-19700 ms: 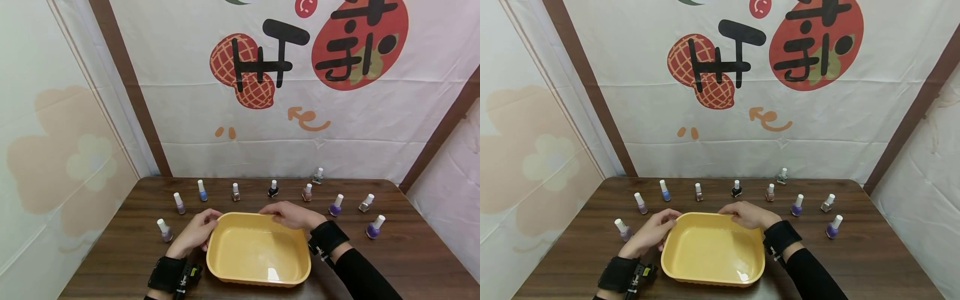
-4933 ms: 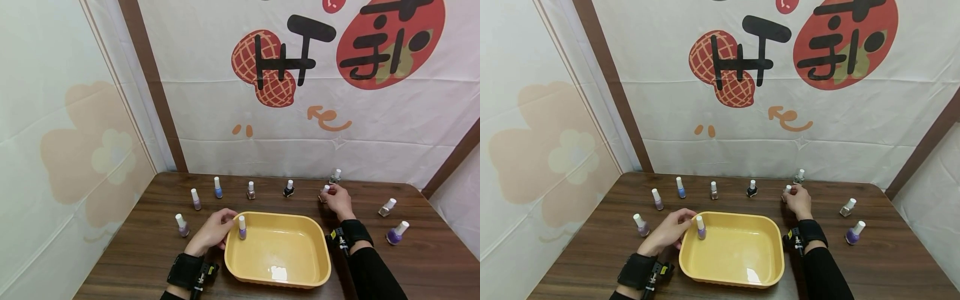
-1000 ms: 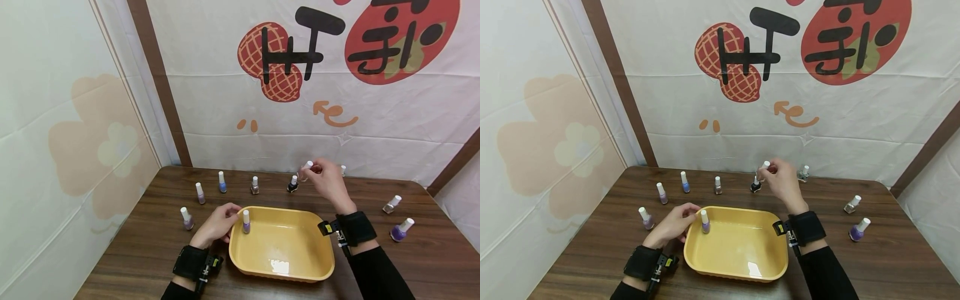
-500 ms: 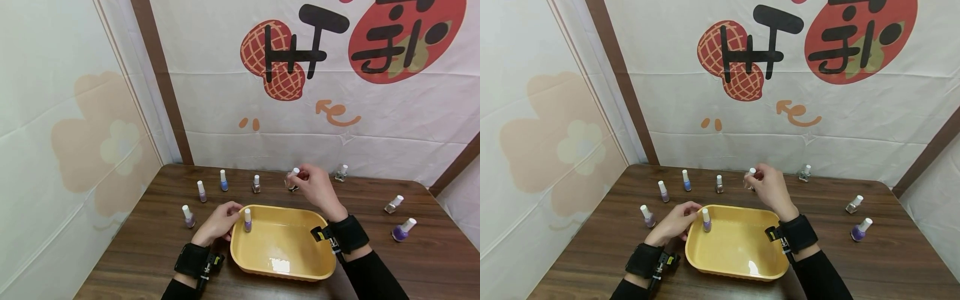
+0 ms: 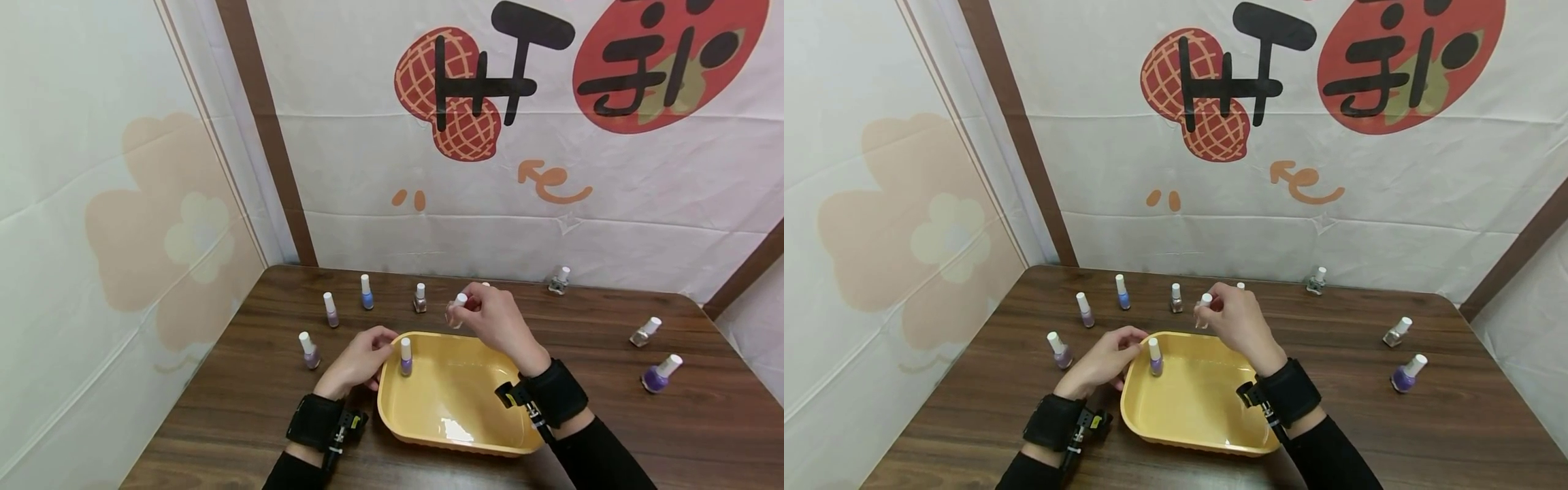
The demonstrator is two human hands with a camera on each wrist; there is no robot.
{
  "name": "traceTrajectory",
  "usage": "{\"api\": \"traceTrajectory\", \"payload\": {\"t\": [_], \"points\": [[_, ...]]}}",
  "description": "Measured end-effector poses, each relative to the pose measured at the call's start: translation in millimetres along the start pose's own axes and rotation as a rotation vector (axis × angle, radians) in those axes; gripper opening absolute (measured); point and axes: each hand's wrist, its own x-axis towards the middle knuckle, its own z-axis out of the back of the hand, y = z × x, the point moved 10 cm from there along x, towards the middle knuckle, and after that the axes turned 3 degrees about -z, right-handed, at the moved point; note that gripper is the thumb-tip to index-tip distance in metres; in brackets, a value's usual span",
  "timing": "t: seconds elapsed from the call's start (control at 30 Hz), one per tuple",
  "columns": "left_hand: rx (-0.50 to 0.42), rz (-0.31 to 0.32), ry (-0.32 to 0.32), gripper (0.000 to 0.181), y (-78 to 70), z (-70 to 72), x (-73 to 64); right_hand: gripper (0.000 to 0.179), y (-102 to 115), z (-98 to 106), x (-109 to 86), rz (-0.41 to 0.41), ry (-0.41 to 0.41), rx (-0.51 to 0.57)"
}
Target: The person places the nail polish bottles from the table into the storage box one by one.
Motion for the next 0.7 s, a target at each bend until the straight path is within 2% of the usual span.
{"api": "traceTrajectory", "payload": {"t": [0.3, 0.7], "points": [[-0.012, 0.007, 0.004, 0.029, -0.9, -0.1, 0.1, 0.012, 8.0, -18.8, -6.6, 0.009, 0.087, 0.010], [-0.016, 0.012, 0.002, 0.029, -1.3, -0.3, -0.5, 0.011, 11.6, -36.0, -12.3, 0.020, 0.147, -0.032]]}}
